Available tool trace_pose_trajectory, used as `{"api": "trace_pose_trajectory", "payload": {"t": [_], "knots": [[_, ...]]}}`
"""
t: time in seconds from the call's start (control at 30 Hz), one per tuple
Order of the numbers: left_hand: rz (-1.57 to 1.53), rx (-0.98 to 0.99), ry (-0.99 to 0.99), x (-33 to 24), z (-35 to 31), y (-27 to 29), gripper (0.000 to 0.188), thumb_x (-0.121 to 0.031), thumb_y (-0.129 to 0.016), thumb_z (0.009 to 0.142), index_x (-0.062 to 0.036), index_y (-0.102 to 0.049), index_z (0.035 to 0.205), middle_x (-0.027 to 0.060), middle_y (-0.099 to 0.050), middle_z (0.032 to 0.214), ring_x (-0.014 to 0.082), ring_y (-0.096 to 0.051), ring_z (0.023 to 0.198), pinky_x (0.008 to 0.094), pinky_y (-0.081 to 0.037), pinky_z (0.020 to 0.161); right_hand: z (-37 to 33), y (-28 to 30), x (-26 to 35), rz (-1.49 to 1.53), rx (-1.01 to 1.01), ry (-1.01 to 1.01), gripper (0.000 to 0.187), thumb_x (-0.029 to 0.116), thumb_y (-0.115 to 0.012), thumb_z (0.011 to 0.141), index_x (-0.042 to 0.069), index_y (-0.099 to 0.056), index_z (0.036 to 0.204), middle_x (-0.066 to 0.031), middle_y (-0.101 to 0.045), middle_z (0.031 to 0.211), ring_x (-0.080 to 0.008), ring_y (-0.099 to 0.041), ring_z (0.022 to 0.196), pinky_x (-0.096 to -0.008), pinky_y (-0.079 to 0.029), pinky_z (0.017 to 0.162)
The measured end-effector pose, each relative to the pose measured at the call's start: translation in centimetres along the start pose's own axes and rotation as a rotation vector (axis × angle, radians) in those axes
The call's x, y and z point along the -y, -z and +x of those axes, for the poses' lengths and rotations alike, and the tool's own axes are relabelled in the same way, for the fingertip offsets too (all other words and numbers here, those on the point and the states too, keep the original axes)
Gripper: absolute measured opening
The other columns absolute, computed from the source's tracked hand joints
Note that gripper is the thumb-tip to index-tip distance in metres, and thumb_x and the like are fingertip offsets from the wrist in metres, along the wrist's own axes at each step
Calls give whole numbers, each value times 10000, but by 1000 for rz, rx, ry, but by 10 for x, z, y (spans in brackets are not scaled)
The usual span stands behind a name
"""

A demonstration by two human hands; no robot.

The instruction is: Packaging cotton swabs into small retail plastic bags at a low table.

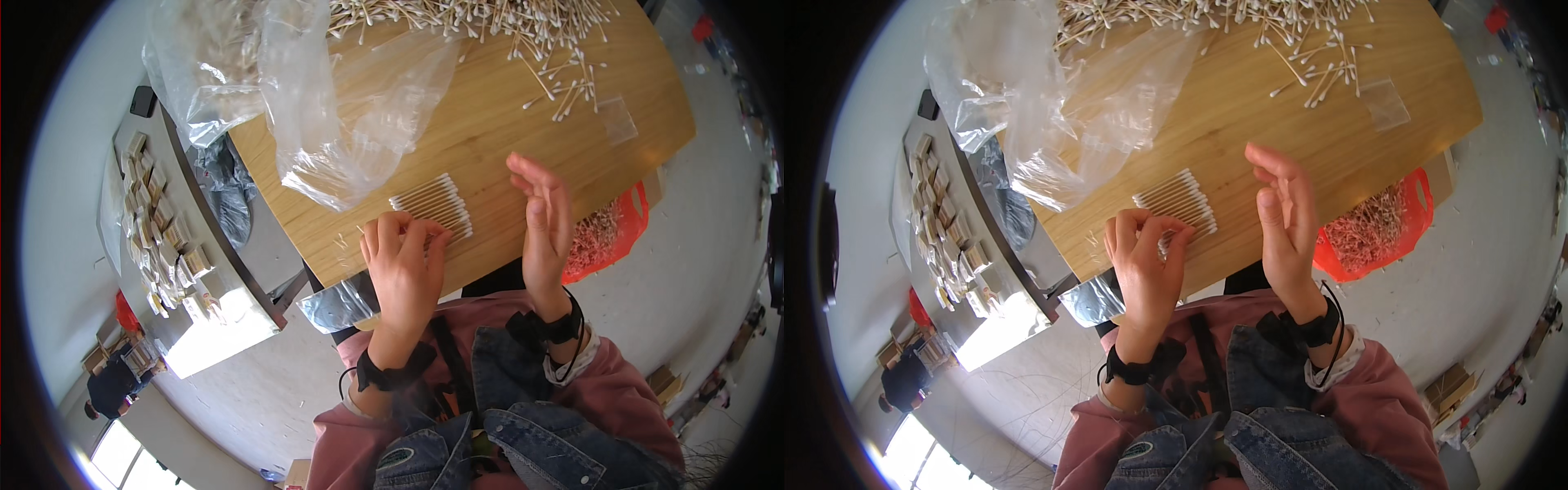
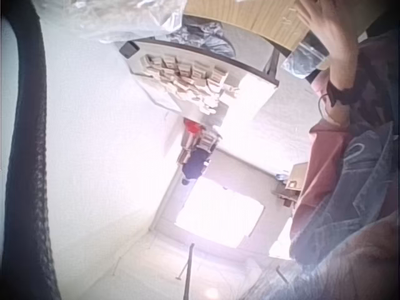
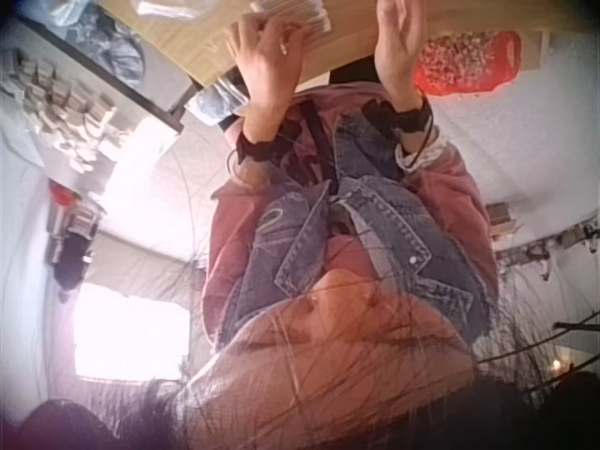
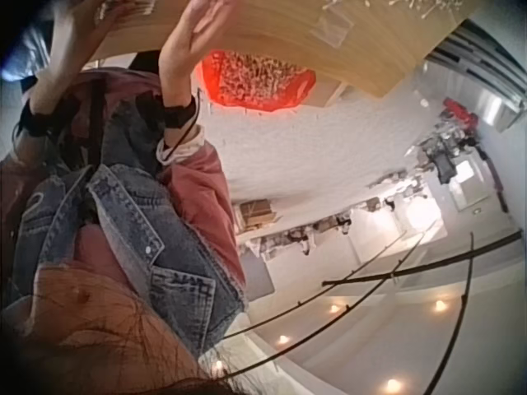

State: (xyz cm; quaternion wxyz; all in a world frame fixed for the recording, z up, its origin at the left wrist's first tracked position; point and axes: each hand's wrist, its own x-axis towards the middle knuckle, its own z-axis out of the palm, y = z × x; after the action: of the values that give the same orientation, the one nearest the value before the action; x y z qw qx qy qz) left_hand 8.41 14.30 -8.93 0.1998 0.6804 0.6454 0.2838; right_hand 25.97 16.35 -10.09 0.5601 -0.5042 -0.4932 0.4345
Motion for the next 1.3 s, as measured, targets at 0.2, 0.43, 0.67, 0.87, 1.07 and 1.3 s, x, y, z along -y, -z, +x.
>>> {"api": "trace_pose_trajectory", "payload": {"t": [0.2, 0.43, 0.67, 0.87, 1.07, 1.3], "knots": [[38, -25, -55, -2, -6, 5, 151, -117, -790, 755, -109, -684, 862, 45, -545, 913, 258, -523, 890, 391, -397, 810, -4, 2, 1, -11, 7, 19, 387, 260, -500, 1052, -13, -514, 1326, -151, -554, 1360, -247, -525, 1261, -395, -397, 1059], [49, 52, -139, -5, -23, 4, 151, -108, -811, 731, -96, -704, 838, 50, -546, 876, 255, -521, 853, 378, -389, 806, -7, 4, 1, -22, 18, 25, 384, 253, -514, 1047, -15, -514, 1322, -151, -561, 1347, -244, -532, 1248, -391, -398, 1054], [3, -56, -18, 1, -15, -5, 423, -148, -826, 763, -85, -617, 1126, 133, -557, 1234, 321, -514, 1121, 437, -388, 964, -9, -5, -2, -18, 54, 33, 394, 252, -507, 1049, -21, -500, 1334, -167, -529, 1372, -257, -501, 1283, -404, -383, 1075], [-852, -299, 233, -6, -16, -15, 701, -434, -519, 1020, 24, -282, 1495, 180, -245, 1606, 286, -220, 1493, 444, -135, 1228, -12, -22, -11, 194, 89, -23, 563, 417, -406, 1070, -39, -419, 1400, -197, -448, 1461, -287, -423, 1375, -422, -308, 1165], [-1053, -373, 240, -18, -8, -34, 765, -517, -405, 1041, 24, -199, 1541, 180, -209, 1621, 270, -154, 1519, 405, -89, 1239, -19, -45, -12, 339, 120, -86, 629, 470, -365, 1067, -48, -380, 1424, -214, -379, 1521, -287, -340, 1438, -410, -235, 1208], [-408, -107, 166, -7, -12, -9, 879, -554, -502, 983, 53, -199, 1542, 221, -200, 1621, 338, -158, 1522, 485, -132, 1226, -10, -12, 6, 84, 28, -197, 394, 118, -607, 987, -1, -490, 1343, -132, -585, 1266, -204, -565, 1208, -343, -438, 1039]]}}
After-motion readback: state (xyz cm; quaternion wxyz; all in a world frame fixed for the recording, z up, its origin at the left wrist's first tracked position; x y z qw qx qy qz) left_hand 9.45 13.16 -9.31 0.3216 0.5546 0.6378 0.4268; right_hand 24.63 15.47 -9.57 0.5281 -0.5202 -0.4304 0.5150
